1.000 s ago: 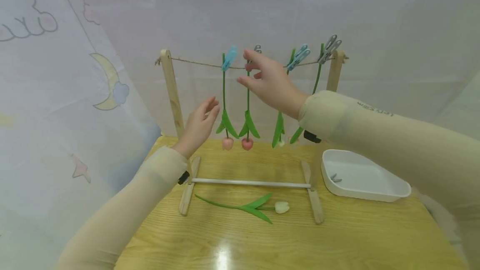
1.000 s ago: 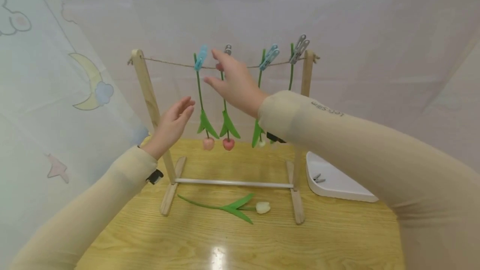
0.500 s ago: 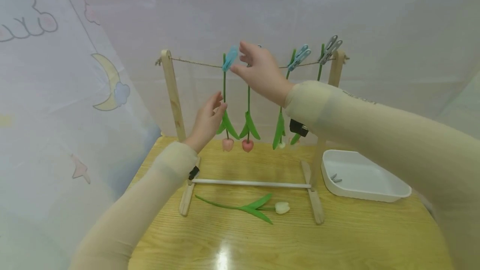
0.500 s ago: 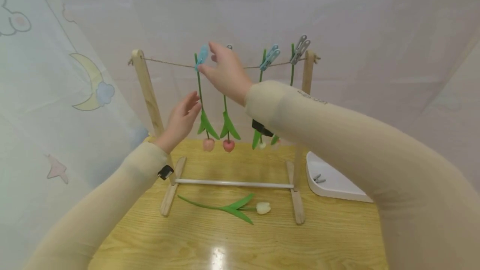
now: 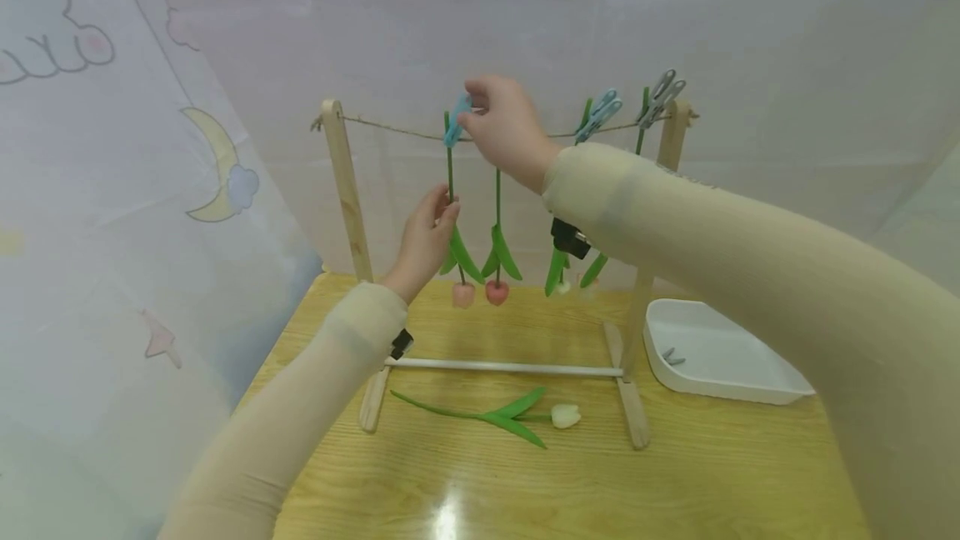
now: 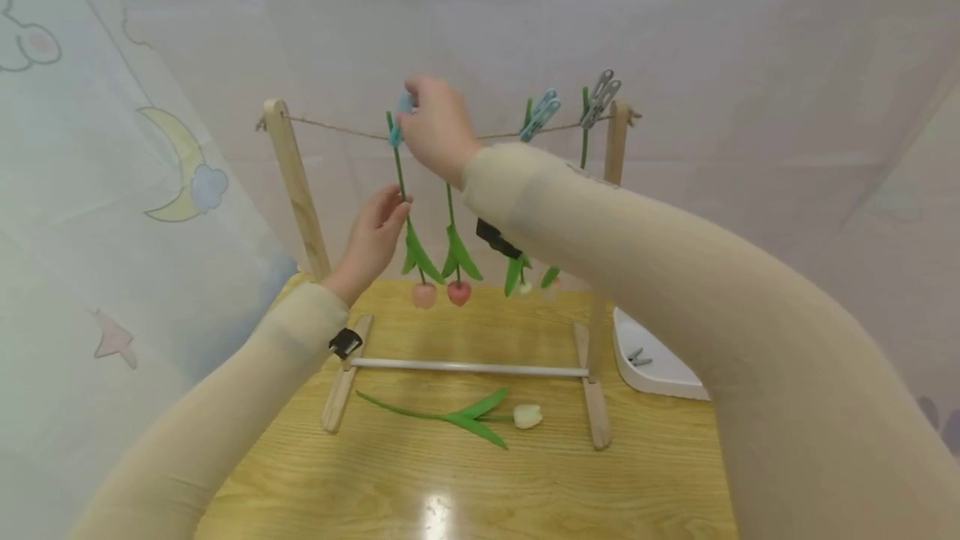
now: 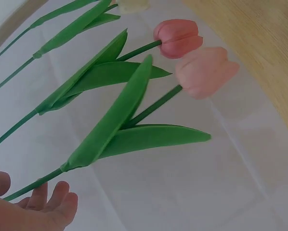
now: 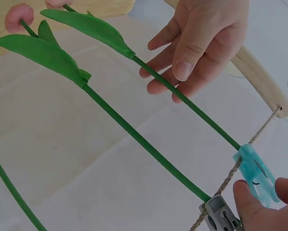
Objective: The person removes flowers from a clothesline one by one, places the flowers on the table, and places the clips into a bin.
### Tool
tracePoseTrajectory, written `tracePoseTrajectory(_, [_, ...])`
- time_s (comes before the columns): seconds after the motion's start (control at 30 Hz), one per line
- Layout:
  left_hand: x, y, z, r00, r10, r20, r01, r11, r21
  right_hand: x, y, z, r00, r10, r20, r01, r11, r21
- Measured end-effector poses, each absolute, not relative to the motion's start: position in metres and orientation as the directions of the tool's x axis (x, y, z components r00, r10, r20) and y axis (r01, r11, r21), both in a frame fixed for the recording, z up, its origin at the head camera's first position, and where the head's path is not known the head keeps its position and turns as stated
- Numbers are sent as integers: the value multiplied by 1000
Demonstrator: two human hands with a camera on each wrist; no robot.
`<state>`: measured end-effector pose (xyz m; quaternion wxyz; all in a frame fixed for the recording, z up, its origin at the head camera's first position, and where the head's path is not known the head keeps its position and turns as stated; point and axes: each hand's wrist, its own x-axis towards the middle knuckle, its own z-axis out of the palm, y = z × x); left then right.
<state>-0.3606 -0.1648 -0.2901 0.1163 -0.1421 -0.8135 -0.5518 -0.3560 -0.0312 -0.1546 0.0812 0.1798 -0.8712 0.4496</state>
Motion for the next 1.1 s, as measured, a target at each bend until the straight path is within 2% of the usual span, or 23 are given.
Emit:
tracePoseTrajectory(0.33, [-366, -165, -292, -926, 63, 371, 366, 380, 849, -355, -33, -155, -905, -225, 360, -423, 552, -719])
tracePoseTrajectory(0.63, [-368, -169, -293, -914, 3, 405, 384, 325, 864, -351, -31, -156, -888, -237, 393, -458, 518, -722])
tracePoseTrajectory(1.1, [-363, -181, -297, -916, -26, 400, 363, 368, 856, -341, -28, -158, -790, -220, 573, -604, 441, -664])
